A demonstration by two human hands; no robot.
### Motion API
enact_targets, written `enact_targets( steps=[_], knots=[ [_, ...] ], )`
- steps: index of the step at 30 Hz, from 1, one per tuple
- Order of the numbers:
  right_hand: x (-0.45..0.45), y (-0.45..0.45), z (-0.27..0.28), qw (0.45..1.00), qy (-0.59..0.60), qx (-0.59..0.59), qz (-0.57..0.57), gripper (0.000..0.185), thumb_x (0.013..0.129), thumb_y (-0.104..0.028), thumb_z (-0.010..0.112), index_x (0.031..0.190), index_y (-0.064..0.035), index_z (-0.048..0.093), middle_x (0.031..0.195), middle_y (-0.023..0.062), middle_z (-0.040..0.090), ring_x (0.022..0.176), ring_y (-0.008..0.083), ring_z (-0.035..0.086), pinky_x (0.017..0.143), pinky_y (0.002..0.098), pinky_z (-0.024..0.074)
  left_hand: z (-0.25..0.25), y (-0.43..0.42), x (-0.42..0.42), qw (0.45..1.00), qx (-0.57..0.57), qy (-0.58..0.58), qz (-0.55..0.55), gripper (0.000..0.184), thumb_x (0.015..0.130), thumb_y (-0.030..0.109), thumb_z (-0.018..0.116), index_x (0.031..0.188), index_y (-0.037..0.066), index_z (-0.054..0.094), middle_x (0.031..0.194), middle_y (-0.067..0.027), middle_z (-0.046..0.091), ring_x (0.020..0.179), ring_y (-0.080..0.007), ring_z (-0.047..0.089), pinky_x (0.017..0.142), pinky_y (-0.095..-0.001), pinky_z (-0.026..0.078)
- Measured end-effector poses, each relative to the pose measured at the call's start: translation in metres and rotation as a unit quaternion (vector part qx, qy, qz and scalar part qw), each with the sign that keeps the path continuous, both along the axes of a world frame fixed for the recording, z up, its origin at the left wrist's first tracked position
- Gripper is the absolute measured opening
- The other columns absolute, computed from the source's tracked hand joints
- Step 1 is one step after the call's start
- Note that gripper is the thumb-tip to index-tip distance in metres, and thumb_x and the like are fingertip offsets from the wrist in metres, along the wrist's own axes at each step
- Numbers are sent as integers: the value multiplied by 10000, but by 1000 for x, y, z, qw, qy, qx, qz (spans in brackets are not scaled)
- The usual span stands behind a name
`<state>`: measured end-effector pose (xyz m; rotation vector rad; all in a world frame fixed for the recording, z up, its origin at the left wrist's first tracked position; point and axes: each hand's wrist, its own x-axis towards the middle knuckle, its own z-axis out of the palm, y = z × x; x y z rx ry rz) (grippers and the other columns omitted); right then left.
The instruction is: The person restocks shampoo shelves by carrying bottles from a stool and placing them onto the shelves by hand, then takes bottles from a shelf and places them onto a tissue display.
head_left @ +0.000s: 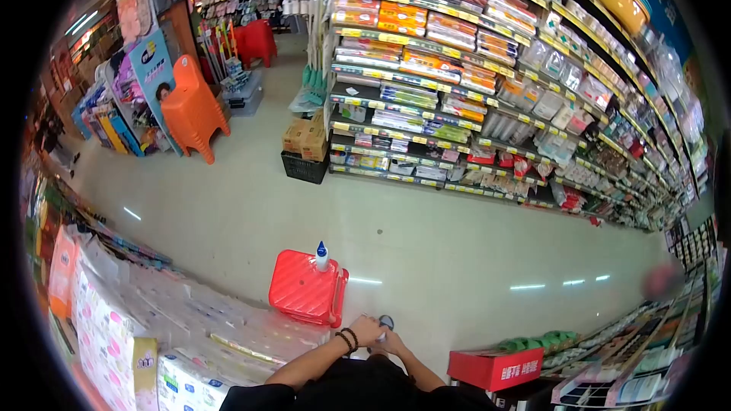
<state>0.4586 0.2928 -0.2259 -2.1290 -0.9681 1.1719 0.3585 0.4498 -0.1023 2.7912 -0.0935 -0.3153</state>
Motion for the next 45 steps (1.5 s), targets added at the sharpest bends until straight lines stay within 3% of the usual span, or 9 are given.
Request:
enact_targets(
  steps=[4,9,13,19,23,25,30,34,45],
  knots=[
    [13,-28,-58,992,86,81,-40,632,700,-465,835,1163,-85,635,1049,198,697,989,345,671,844,421,515,30,-7,25,999,9,-8,-52,343,795,275,680,1080,103,599,891,-105,674,865,-286,676,754,-432,509],
    [34,-49,-20,992,97,24,-81,626,688,-454,845,1153,-86,646,1002,154,709,921,286,683,804,399,524,80,-19,52,990,15,-50,-130,336,793,239,669,1085,103,572,870,-83,644,875,-267,655,777,-413,492],
    [67,-57,-46,972,121,194,-52,516,742,-310,813,1165,-77,632,1018,138,707,920,260,675,793,394,525,127,-32,80,982,13,-83,-167,294,807,189,639,1078,97,571,915,-89,636,923,-257,635,841,-383,471],
    [124,-59,32,894,310,224,-234,481,798,-49,736,1248,-70,568,1167,89,621,1066,193,598,884,354,514,190,-51,133,975,33,-128,-176,317,820,197,652,1109,87,577,975,-110,621,944,-261,621,859,-392,466],
    [153,-70,80,871,241,331,-272,530,791,-7,741,1278,-71,542,1170,82,615,1065,176,599,887,334,522,217,-51,173,974,-83,-173,-123,337,868,261,667,1161,107,599,980,-96,621,953,-278,612,869,-405,471],
    [171,-81,91,804,357,366,-305,556,774,46,730,1281,-78,541,1184,83,611,1081,179,599,905,330,519,229,-52,192,969,-193,-135,-69,340,890,301,668,1172,118,617,999,-87,624,950,-290,607,870,-411,475],
    [207,-107,118,764,383,354,-381,550,764,128,680,1261,-68,551,1150,67,632,1093,192,605,941,320,498,214,-79,223,944,-293,-147,-32,486,808,270,782,1226,85,618,1219,-130,584,1139,-297,574,998,-381,452],
    [223,-133,143,806,297,391,-329,522,776,91,718,1251,-58,560,1157,72,630,1097,191,602,943,320,493,188,-99,243,917,-382,-79,-81,571,788,152,782,1307,61,562,1349,-132,553,1275,-309,518,1070,-384,417],
    [271,-179,154,800,369,295,-370,567,793,91,694,1318,5,499,1195,131,622,1097,228,633,939,359,522,170,-105,354,891,-452,43,-16,605,830,278,786,1322,36,528,1222,-130,629,1120,-232,627,965,-331,477]
  ],
)
